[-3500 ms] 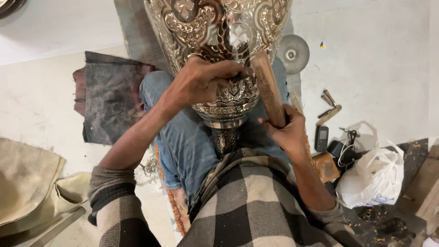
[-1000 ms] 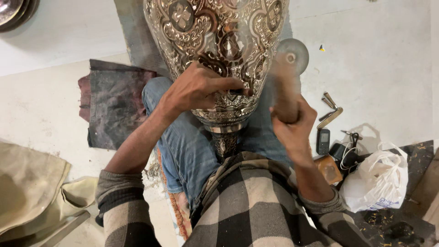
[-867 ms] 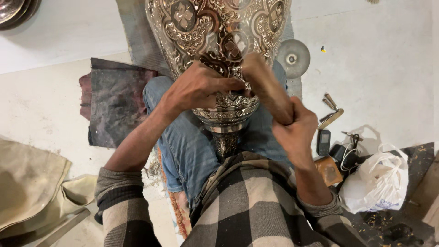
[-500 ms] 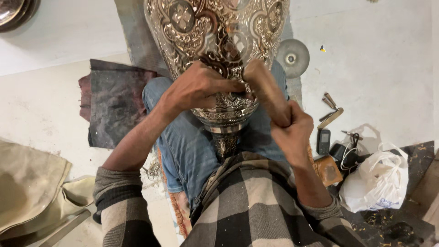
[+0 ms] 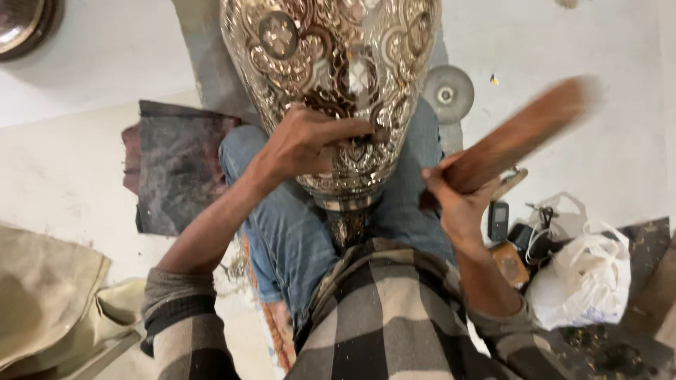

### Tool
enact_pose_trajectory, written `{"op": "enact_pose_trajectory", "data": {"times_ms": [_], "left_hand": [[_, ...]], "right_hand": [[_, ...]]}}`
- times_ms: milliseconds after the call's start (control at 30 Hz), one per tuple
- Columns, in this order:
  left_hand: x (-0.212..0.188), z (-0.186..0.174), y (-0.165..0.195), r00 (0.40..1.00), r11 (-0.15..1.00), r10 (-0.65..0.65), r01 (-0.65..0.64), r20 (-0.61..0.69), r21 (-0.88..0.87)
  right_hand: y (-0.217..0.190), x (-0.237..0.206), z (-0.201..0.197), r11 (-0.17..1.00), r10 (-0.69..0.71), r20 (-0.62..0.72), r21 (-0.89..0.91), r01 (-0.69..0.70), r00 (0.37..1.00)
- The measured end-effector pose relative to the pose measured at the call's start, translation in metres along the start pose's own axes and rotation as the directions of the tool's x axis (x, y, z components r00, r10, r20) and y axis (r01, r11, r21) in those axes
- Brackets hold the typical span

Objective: The person uses a chisel and a wooden mallet to engrave floral patterns into a large silver vase. They repeatedly strike the chisel with the mallet to create detailed designs on the vase surface.

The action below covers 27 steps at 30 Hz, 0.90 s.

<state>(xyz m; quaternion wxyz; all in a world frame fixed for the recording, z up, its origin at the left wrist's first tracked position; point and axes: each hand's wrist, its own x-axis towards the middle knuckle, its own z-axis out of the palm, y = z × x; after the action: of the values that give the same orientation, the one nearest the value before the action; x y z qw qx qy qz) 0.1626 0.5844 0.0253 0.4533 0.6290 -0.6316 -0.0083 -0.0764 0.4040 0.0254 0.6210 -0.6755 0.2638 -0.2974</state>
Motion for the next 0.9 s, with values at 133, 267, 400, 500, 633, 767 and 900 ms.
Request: {"op": "enact_pose_trajectory", "data": {"times_ms": [133,267,400,500,633,767,900], "left_hand": [[-0.001,0.004,0.001,0.996,0.997,-0.072,0.072,0.051,0.015],[0.0,0.002,0.002,0.995,0.997,-0.074,0.072,0.063,0.038],[0.005,0.0,0.008,0.996,0.998,-0.054,0.051,0.072,0.038],[0.01,-0.003,0.013,0.994,0.997,-0.079,0.08,0.078,-0.018],[0.009,-0.004,0.015,0.989,0.992,-0.119,0.121,0.086,-0.02],[0.008,-0.001,0.01,0.993,0.996,-0.085,0.085,0.076,-0.002],[0.006,0.003,0.01,0.991,0.99,-0.123,0.127,0.06,-0.066]], "right_hand": [[-0.013,0.012,-0.007,0.997,-0.029,0.145,-0.072,0.039,0.989],[-0.018,0.02,-0.006,0.909,-0.049,0.152,-0.402,0.107,0.987],[-0.024,0.02,-0.005,0.936,-0.022,0.157,-0.345,0.075,0.987],[-0.029,0.017,-0.005,0.915,-0.073,0.167,-0.382,0.133,0.983],[-0.027,0.01,0.002,0.906,-0.017,0.149,-0.416,0.078,0.989],[-0.022,0.003,0.0,0.984,-0.161,-0.032,-0.079,0.158,0.986],[-0.023,-0.007,-0.023,0.678,0.041,0.212,-0.724,0.128,0.976]]}}
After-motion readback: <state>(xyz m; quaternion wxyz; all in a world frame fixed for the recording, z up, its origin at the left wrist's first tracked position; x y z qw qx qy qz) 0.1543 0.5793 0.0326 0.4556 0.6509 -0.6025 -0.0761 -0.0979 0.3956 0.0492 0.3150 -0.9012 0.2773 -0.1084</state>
